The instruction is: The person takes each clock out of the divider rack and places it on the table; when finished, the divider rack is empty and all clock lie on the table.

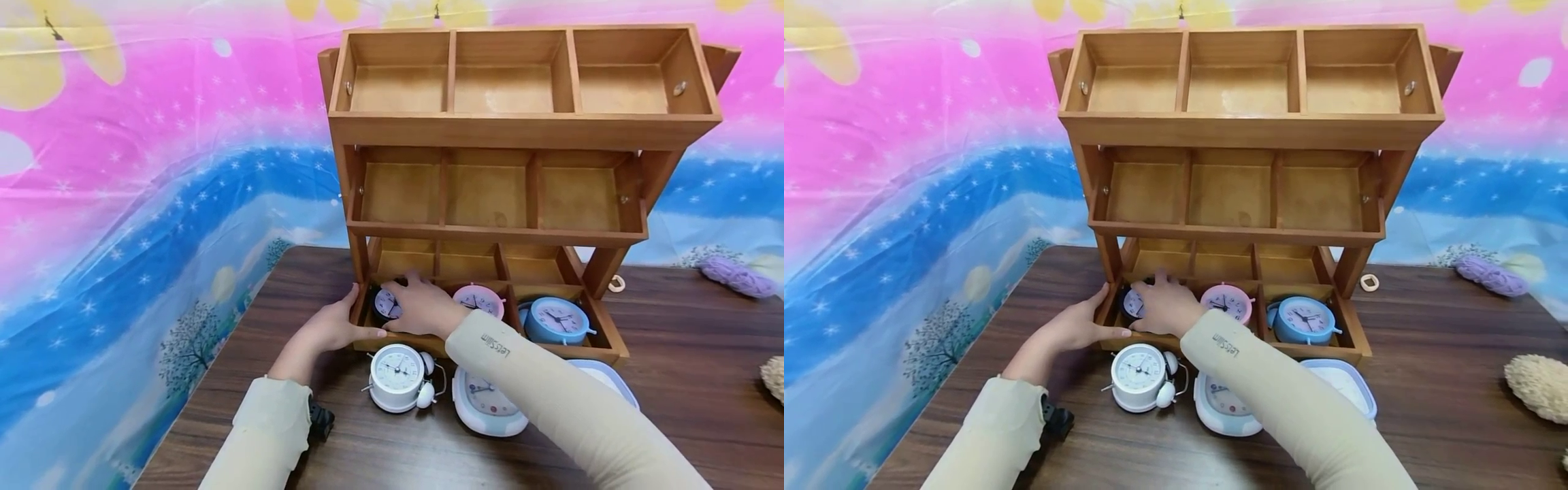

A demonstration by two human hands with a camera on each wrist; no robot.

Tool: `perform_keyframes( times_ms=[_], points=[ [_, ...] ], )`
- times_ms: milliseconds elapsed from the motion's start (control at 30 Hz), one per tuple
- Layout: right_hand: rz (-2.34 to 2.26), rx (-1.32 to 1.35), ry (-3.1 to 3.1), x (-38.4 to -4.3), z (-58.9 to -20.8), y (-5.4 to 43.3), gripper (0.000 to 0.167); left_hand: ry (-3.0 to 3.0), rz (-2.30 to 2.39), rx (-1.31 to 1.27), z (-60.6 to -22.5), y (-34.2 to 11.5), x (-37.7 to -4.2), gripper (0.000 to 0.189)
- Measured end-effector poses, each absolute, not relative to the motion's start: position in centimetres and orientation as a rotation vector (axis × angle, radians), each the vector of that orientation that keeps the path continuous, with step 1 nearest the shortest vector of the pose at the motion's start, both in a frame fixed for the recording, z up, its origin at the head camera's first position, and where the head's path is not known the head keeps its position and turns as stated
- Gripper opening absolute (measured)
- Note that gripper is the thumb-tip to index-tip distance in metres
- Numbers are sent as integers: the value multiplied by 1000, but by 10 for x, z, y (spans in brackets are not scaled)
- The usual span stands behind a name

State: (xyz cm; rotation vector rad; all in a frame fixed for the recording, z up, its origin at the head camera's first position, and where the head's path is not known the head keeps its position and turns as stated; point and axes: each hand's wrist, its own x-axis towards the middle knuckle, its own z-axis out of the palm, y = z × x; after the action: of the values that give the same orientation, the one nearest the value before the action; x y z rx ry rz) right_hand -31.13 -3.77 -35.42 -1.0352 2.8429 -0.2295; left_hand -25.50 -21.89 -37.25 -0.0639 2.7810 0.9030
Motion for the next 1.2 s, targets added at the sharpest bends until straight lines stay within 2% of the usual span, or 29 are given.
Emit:
perform_keyframes(
  times_ms=[1200],
  points=[
    [-264,-1047,2863,-313,-355,-45,76,2761,901,-30,-373,-223,-256,110]
  ],
)
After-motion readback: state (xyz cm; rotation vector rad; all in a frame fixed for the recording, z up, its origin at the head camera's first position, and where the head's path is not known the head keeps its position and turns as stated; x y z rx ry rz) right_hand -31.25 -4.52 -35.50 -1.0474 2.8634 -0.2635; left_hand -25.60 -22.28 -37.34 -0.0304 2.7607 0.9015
